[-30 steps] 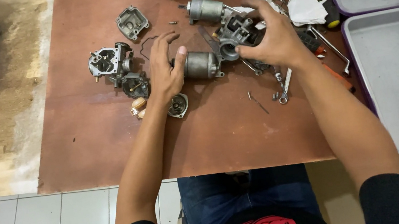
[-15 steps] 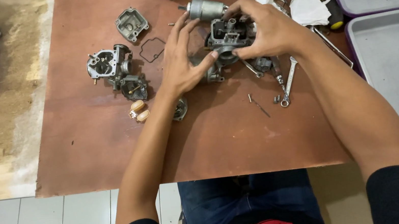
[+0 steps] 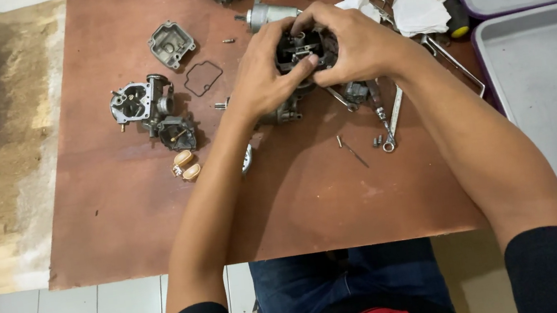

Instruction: Disassembling and inspecting multiple motorcycle carburetors on a workbench.

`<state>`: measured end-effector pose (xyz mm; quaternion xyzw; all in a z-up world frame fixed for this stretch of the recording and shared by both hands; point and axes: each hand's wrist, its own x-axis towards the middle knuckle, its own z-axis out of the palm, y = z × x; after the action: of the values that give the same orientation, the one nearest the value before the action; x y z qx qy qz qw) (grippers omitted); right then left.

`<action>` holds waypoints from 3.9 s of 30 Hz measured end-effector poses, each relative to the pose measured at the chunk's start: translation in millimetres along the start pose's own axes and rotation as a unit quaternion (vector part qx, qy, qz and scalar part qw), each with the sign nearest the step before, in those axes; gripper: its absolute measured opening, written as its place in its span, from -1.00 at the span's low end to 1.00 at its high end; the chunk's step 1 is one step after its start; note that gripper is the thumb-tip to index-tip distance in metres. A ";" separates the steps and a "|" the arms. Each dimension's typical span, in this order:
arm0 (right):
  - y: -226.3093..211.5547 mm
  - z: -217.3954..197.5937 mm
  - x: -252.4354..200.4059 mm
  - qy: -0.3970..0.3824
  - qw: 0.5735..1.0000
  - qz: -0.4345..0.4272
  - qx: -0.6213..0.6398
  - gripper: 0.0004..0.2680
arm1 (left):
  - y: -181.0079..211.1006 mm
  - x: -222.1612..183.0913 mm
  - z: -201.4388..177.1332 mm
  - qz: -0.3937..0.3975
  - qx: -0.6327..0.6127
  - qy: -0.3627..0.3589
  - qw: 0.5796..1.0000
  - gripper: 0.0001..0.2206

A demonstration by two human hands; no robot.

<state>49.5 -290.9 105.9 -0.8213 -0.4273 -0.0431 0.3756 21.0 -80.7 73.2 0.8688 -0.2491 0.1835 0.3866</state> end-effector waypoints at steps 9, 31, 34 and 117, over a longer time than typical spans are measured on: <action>-1.0 3.1 -10.0 0.032 0.998 -0.014 0.049 -0.57 | -9.8 -2.3 2.3 0.011 -0.066 -0.003 0.998 -0.56; 4.0 6.2 -6.9 0.044 0.998 -0.047 -0.001 -0.65 | -24.2 10.9 13.8 -0.039 -0.171 0.046 0.983 -0.78; -0.1 -0.8 -12.9 0.031 0.999 -0.008 0.004 -0.61 | -29.1 11.6 17.6 -0.037 -0.184 0.052 0.981 -0.77; -37.3 79.9 -47.1 -0.120 0.921 0.022 -0.370 -0.50 | -44.8 24.5 -20.6 -0.125 -0.263 -0.041 0.956 -0.84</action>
<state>-27.6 -257.0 52.0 -0.9099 -0.4047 -0.0905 -0.0084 63.9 -46.2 72.8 0.7673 -0.1934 0.0257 0.6109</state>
